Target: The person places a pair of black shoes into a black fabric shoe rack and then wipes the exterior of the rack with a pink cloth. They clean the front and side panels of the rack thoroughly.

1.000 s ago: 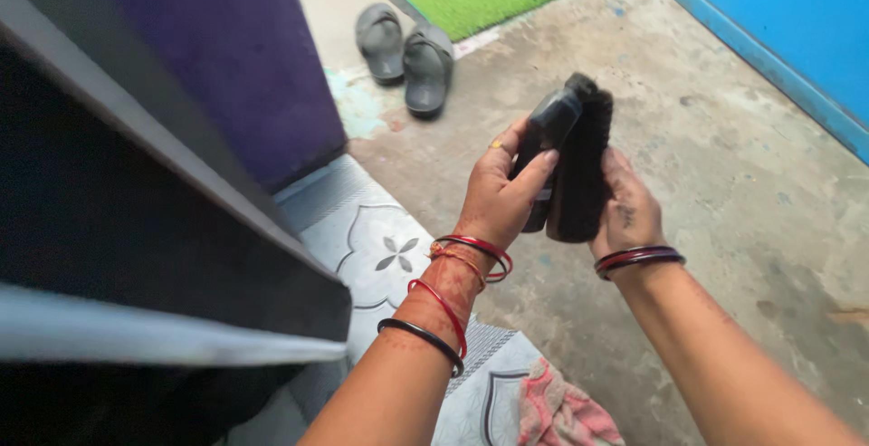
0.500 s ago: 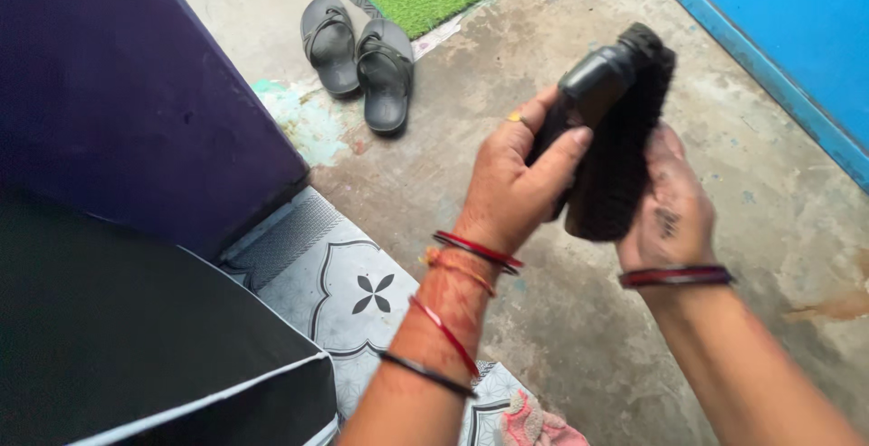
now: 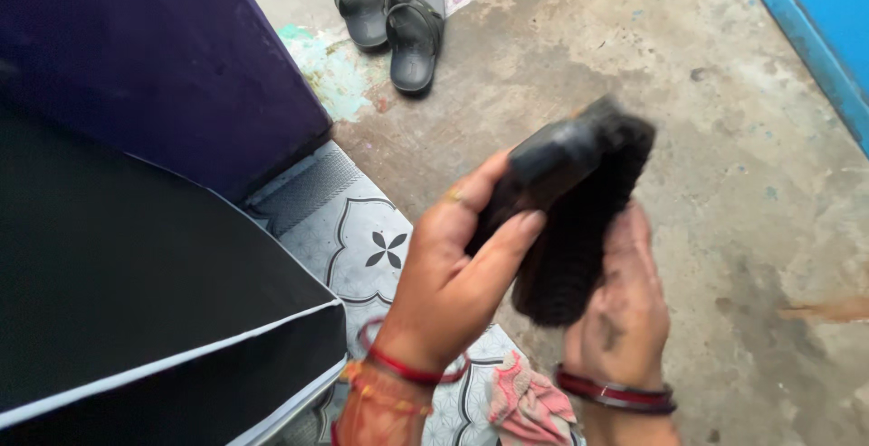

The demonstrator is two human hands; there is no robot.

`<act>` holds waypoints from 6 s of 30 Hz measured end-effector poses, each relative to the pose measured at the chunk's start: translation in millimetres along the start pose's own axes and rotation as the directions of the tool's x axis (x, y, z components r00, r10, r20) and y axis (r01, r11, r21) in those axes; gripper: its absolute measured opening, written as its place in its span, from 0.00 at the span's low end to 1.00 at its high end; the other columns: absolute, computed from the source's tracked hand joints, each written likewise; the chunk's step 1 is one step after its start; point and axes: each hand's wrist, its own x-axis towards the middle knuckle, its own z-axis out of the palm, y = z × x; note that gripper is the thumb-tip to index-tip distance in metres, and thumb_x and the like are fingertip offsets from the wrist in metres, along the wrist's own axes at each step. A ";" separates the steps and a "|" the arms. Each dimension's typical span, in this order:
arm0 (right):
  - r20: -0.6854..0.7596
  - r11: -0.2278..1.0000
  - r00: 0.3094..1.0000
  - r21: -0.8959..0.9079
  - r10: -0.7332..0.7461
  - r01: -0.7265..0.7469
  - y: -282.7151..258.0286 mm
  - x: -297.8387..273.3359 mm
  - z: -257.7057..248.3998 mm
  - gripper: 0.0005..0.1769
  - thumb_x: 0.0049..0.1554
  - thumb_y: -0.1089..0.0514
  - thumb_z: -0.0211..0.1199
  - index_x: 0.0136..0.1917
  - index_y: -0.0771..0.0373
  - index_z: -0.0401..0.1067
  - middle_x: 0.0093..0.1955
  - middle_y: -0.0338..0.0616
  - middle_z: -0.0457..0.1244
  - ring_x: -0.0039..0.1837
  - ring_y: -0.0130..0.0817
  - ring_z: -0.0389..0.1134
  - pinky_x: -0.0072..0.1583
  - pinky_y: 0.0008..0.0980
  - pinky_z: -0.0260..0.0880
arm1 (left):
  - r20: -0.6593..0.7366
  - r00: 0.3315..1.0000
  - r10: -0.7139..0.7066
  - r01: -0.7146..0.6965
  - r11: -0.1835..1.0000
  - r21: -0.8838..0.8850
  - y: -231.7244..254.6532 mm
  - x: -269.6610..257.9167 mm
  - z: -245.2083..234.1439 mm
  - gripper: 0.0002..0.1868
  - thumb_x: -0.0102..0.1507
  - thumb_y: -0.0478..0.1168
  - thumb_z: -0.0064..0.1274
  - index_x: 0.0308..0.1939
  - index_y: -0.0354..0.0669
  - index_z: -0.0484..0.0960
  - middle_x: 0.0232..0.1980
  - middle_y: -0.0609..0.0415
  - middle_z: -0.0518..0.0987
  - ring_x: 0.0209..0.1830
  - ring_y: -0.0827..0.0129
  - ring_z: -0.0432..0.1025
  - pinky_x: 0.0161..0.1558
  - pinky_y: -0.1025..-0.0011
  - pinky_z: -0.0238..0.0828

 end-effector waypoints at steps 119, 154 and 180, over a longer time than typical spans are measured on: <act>0.699 0.556 0.322 -0.130 0.639 -0.821 -419.5 -161.5 530.1 0.27 0.62 0.44 0.52 0.68 0.59 0.66 0.68 0.51 0.62 0.67 0.51 0.64 0.64 0.62 0.65 | -0.606 0.746 0.276 0.233 0.744 0.626 681.2 -278.8 -147.0 0.28 0.56 0.31 0.54 0.63 0.38 0.75 0.60 0.41 0.80 0.64 0.51 0.74 0.65 0.64 0.67; 0.858 0.515 0.510 -0.467 0.064 0.719 -442.9 -209.2 514.2 0.18 0.56 0.53 0.64 0.58 0.63 0.75 0.57 0.57 0.69 0.62 0.57 0.68 0.68 0.56 0.62 | -0.791 0.597 0.131 0.301 0.878 0.372 692.0 -336.3 -123.9 0.38 0.53 0.20 0.51 0.68 0.45 0.71 0.65 0.49 0.76 0.65 0.63 0.72 0.63 0.71 0.70; 0.659 0.315 0.186 -0.081 0.728 -0.946 -545.9 -224.6 547.5 0.10 0.53 0.62 0.59 0.48 0.68 0.72 0.48 0.53 0.67 0.48 0.45 0.69 0.51 0.37 0.74 | -0.830 0.485 0.275 -0.004 0.950 0.312 671.1 -276.5 -135.4 0.24 0.55 0.32 0.57 0.57 0.39 0.79 0.51 0.41 0.84 0.52 0.50 0.79 0.52 0.63 0.76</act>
